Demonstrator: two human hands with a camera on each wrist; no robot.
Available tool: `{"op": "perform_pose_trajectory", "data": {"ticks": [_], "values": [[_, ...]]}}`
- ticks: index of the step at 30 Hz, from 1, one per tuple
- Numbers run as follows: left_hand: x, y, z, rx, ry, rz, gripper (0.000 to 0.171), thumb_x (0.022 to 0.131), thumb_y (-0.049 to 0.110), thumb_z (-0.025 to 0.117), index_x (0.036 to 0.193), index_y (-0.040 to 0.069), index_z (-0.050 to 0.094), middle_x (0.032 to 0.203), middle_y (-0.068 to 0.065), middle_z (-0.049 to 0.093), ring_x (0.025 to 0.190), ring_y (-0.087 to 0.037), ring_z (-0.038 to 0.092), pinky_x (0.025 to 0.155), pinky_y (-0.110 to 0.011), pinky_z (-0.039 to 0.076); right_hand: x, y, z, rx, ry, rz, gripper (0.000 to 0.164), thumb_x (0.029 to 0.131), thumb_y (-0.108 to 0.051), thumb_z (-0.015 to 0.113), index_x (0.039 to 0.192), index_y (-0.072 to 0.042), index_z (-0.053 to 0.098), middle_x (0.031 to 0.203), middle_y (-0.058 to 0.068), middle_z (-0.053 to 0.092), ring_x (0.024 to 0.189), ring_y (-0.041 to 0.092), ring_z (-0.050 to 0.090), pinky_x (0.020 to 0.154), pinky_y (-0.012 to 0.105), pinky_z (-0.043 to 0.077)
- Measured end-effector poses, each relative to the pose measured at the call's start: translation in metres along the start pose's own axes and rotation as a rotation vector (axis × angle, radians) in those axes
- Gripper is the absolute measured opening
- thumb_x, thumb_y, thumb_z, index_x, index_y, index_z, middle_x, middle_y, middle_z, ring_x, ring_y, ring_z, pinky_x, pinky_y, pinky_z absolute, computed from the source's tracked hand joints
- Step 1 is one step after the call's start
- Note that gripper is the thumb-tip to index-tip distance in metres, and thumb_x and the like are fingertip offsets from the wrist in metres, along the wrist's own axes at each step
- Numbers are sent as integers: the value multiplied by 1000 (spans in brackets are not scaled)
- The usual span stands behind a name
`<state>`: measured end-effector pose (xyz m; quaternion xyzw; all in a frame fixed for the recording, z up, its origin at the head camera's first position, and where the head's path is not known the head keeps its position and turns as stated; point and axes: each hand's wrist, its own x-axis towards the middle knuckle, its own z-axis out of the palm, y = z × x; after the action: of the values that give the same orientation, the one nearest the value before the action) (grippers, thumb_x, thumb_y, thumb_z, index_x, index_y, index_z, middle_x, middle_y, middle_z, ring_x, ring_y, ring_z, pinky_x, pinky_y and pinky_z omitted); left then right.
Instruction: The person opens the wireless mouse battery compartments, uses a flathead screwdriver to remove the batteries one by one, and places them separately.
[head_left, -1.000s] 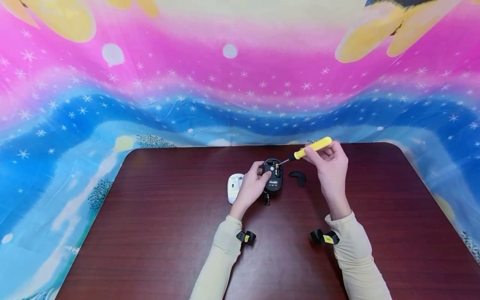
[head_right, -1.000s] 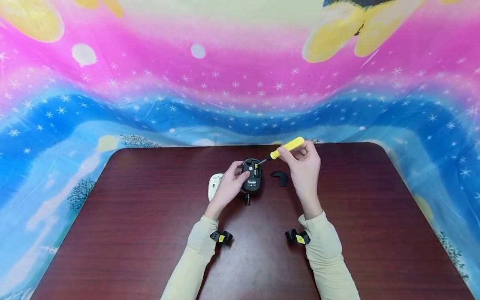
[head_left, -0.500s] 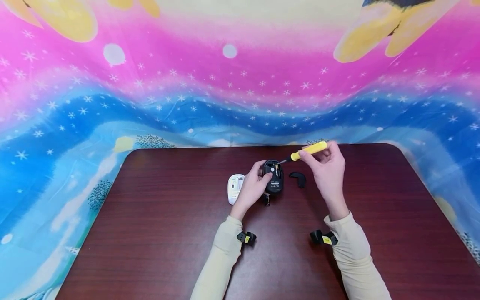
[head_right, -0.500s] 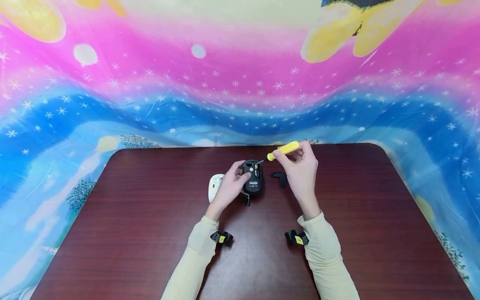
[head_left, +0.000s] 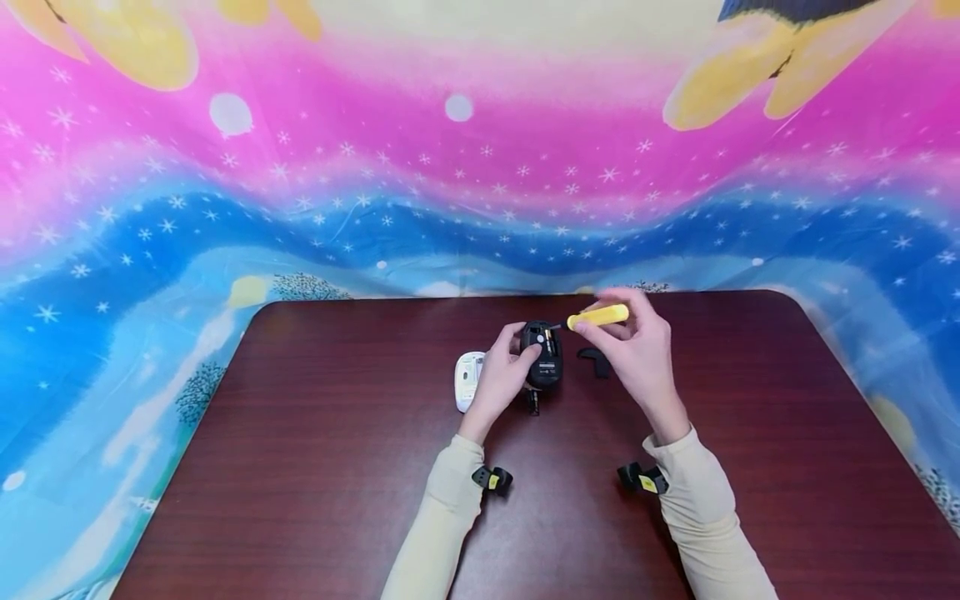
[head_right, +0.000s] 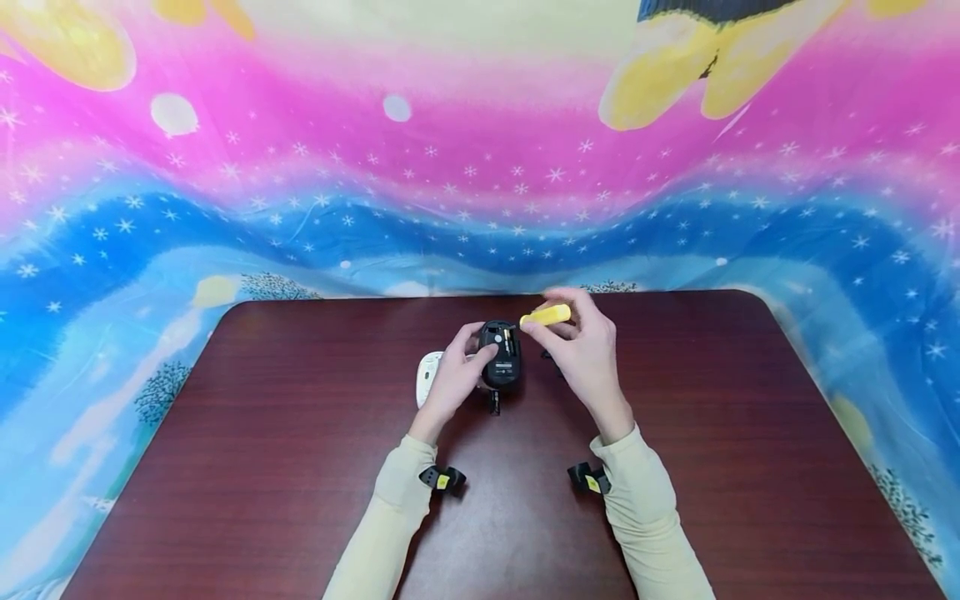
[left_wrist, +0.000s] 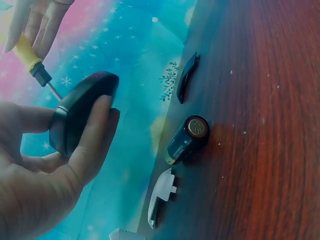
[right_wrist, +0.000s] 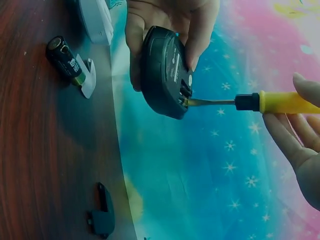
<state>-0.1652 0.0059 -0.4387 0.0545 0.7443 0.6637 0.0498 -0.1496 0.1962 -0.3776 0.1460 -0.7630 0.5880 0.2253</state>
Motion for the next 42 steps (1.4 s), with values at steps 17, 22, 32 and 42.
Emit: {"op": "perform_pose_trajectory", "data": {"ticks": [17,22,32,42], "values": [[2,5,-10,-165,7,2,44,100,15,64,142,7,57,111,-16,67,81,-19,71,62,-53,61,6,9,1,68,-121,-25,29,86,5,81,114,-1,77,108,15,76,95,13,70,81,24,58],[2,7,-7,-172,25,12,43,100,12,64,142,7,57,107,-13,66,79,-14,68,62,-41,60,4,9,6,96,-100,-13,29,86,9,79,114,1,77,110,18,76,96,11,71,80,22,57],[-1,8,4,-249,95,-44,47,97,8,65,143,9,52,108,-9,58,78,-14,63,55,-28,47,-2,17,19,83,-51,-39,28,86,9,79,113,1,77,110,18,76,97,9,70,83,21,56],[2,6,5,-179,202,12,35,98,10,66,132,4,63,114,-15,71,95,-19,66,80,-30,53,-4,20,24,60,-34,-30,27,86,8,79,112,0,77,108,17,76,99,9,70,84,22,56]]}}
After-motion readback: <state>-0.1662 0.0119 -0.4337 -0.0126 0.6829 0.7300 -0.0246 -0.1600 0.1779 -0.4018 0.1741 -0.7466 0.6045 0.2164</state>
